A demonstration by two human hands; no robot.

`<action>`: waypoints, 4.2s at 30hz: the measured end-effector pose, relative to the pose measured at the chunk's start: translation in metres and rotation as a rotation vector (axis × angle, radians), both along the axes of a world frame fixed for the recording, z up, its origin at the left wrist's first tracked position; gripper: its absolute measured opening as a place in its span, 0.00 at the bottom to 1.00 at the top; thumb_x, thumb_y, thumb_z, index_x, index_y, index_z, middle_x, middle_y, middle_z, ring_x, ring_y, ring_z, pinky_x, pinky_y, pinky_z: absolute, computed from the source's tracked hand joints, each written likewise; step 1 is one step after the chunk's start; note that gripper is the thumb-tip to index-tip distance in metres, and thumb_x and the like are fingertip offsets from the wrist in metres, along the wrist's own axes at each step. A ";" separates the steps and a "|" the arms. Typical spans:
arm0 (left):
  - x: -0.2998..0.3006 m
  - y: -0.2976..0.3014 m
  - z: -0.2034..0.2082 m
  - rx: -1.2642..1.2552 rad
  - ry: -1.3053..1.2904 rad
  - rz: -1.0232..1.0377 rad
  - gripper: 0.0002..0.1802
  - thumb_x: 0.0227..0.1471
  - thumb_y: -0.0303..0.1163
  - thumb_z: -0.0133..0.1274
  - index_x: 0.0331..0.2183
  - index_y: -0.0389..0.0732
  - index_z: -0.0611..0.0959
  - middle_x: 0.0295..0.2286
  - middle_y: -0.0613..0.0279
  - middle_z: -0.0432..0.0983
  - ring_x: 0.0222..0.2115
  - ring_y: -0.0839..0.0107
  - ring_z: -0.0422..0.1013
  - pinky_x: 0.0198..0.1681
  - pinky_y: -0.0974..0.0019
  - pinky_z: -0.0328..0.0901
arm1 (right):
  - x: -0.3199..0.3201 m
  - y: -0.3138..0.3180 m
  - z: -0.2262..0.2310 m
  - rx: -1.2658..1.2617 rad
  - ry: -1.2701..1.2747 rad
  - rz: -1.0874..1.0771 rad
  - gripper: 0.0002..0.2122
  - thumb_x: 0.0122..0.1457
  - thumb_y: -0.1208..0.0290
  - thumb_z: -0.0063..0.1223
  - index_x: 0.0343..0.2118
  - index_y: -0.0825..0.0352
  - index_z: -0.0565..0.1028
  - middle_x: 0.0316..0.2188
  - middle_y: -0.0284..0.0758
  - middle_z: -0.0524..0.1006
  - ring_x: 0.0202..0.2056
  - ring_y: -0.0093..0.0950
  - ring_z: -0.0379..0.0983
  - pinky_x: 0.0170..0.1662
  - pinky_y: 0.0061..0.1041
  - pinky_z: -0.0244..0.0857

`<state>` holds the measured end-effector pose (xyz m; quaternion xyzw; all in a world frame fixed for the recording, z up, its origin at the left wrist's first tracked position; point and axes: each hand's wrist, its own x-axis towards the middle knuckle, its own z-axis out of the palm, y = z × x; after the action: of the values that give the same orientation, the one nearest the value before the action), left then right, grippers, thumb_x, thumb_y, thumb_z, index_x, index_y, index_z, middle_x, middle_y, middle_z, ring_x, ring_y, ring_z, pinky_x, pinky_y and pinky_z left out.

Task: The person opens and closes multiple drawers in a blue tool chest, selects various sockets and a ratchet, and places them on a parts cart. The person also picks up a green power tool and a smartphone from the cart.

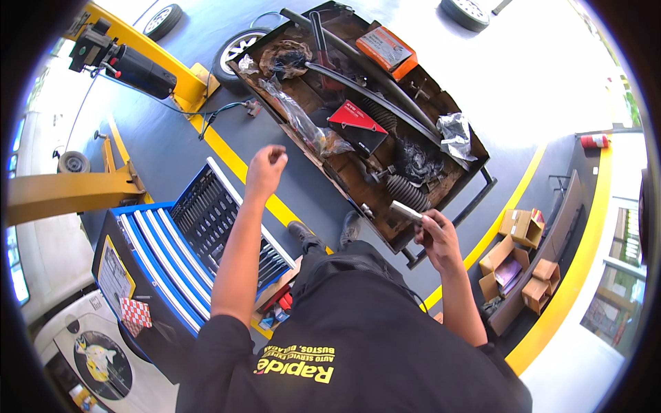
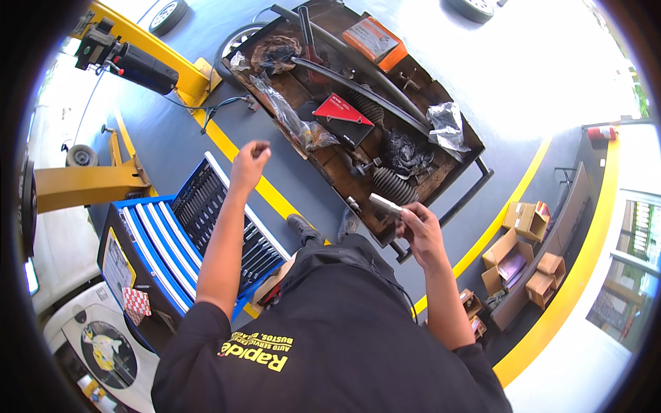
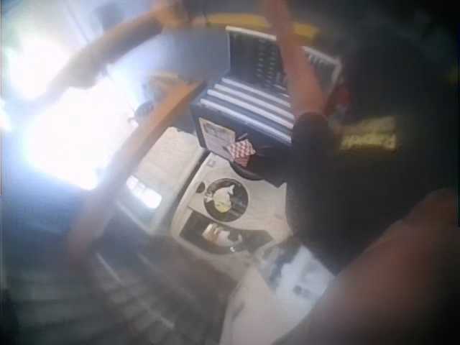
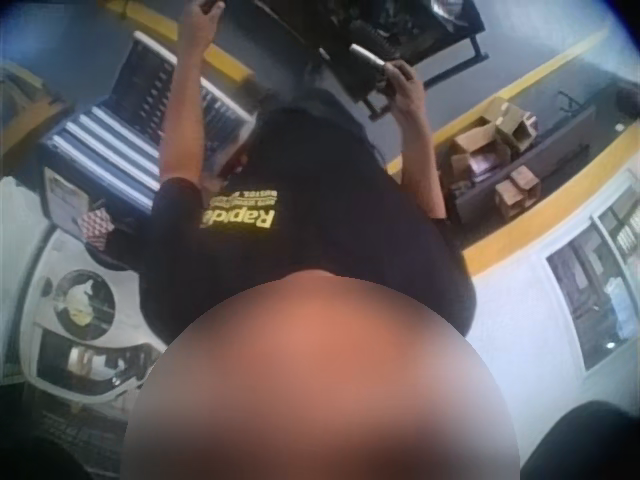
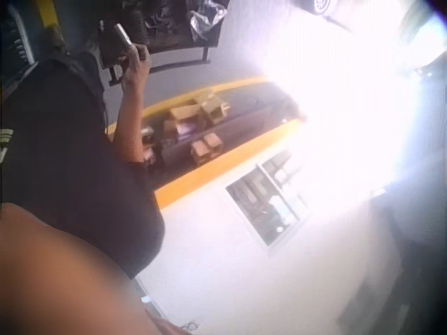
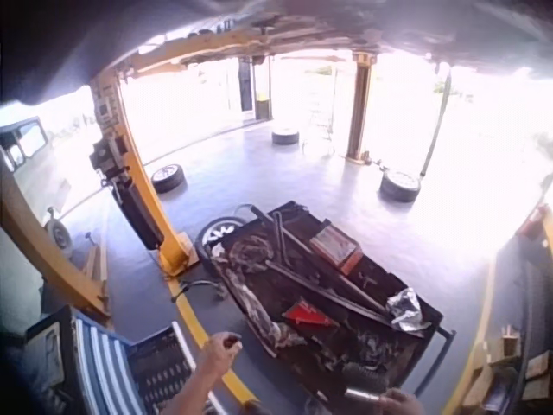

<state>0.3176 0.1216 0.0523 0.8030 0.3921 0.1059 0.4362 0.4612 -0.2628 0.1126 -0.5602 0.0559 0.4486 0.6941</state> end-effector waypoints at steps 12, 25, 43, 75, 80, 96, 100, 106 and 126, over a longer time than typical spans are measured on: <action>0.161 0.177 -0.013 0.285 0.185 0.129 0.16 0.50 0.39 0.50 0.36 0.45 0.87 0.39 0.46 0.80 0.44 0.51 0.75 0.51 0.54 0.67 | 0.006 -0.098 0.006 0.022 -0.065 -0.415 0.05 0.64 0.69 0.52 0.34 0.65 0.72 0.24 0.32 0.73 0.23 0.19 0.70 0.29 0.21 0.65; 0.247 0.305 -0.099 0.123 0.407 -0.152 0.14 0.53 0.28 0.45 0.35 0.36 0.85 0.37 0.45 0.80 0.39 0.53 0.76 0.43 0.57 0.72 | -0.048 -0.020 0.026 -0.059 -0.053 -0.616 0.05 0.63 0.70 0.52 0.37 0.65 0.72 0.24 0.33 0.74 0.23 0.21 0.71 0.29 0.23 0.66; 0.270 0.290 -0.119 -0.199 0.425 0.084 0.16 0.53 0.32 0.47 0.39 0.35 0.83 0.39 0.50 0.80 0.37 0.54 0.77 0.38 0.55 0.73 | -0.081 0.066 0.041 -0.077 -0.109 -0.669 0.05 0.63 0.70 0.52 0.35 0.66 0.72 0.25 0.33 0.74 0.24 0.21 0.70 0.30 0.22 0.65; 0.166 0.299 0.005 -1.358 -1.016 -0.409 0.25 0.59 0.38 0.53 0.54 0.38 0.72 0.52 0.56 0.73 0.54 0.61 0.68 0.58 0.51 0.61 | -0.094 0.079 0.052 -0.119 -0.117 -0.651 0.07 0.62 0.69 0.54 0.37 0.67 0.72 0.25 0.33 0.74 0.24 0.23 0.70 0.31 0.24 0.66; 0.141 0.259 0.007 -1.567 -1.062 -0.210 0.25 0.61 0.41 0.47 0.56 0.40 0.72 0.53 0.55 0.73 0.53 0.59 0.70 0.56 0.49 0.65 | -0.083 0.083 0.051 -0.085 -0.129 -0.570 0.07 0.63 0.69 0.53 0.37 0.67 0.73 0.25 0.33 0.74 0.24 0.23 0.70 0.31 0.23 0.66; 0.109 0.085 0.109 -0.322 -0.546 -0.925 0.32 0.41 0.25 0.66 0.51 0.46 0.80 0.55 0.60 0.65 0.58 0.63 0.60 0.61 0.59 0.56 | -0.002 0.134 0.109 0.089 -0.437 -0.400 0.10 0.63 0.69 0.53 0.41 0.70 0.73 0.27 0.33 0.74 0.27 0.20 0.69 0.33 0.22 0.65; 0.106 0.060 0.110 -0.437 -0.485 -0.937 0.35 0.43 0.18 0.60 0.55 0.42 0.74 0.54 0.57 0.67 0.56 0.64 0.63 0.61 0.62 0.59 | 0.012 0.163 0.140 -0.064 -0.624 -0.119 0.09 0.62 0.70 0.54 0.42 0.68 0.74 0.30 0.33 0.75 0.31 0.20 0.73 0.37 0.23 0.69; 0.104 0.037 0.119 -0.778 -0.412 -0.912 0.40 0.44 0.17 0.62 0.59 0.38 0.68 0.51 0.56 0.72 0.51 0.71 0.68 0.57 0.66 0.63 | 0.005 0.208 0.145 -0.364 -1.097 0.176 0.09 0.58 0.74 0.58 0.41 0.68 0.75 0.33 0.35 0.78 0.33 0.24 0.76 0.39 0.23 0.70; 0.101 0.044 0.131 -0.833 -0.384 -0.825 0.40 0.42 0.18 0.62 0.59 0.35 0.68 0.47 0.56 0.74 0.48 0.72 0.71 0.55 0.68 0.64 | -0.006 0.186 0.143 -0.370 -1.015 0.145 0.09 0.55 0.73 0.60 0.36 0.70 0.73 0.26 0.34 0.75 0.25 0.20 0.71 0.32 0.20 0.67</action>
<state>0.4184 0.1654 0.1829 0.6172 -0.0280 -0.0911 0.7810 0.4556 -0.0770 0.2556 -0.8217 -0.2470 0.1513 0.4907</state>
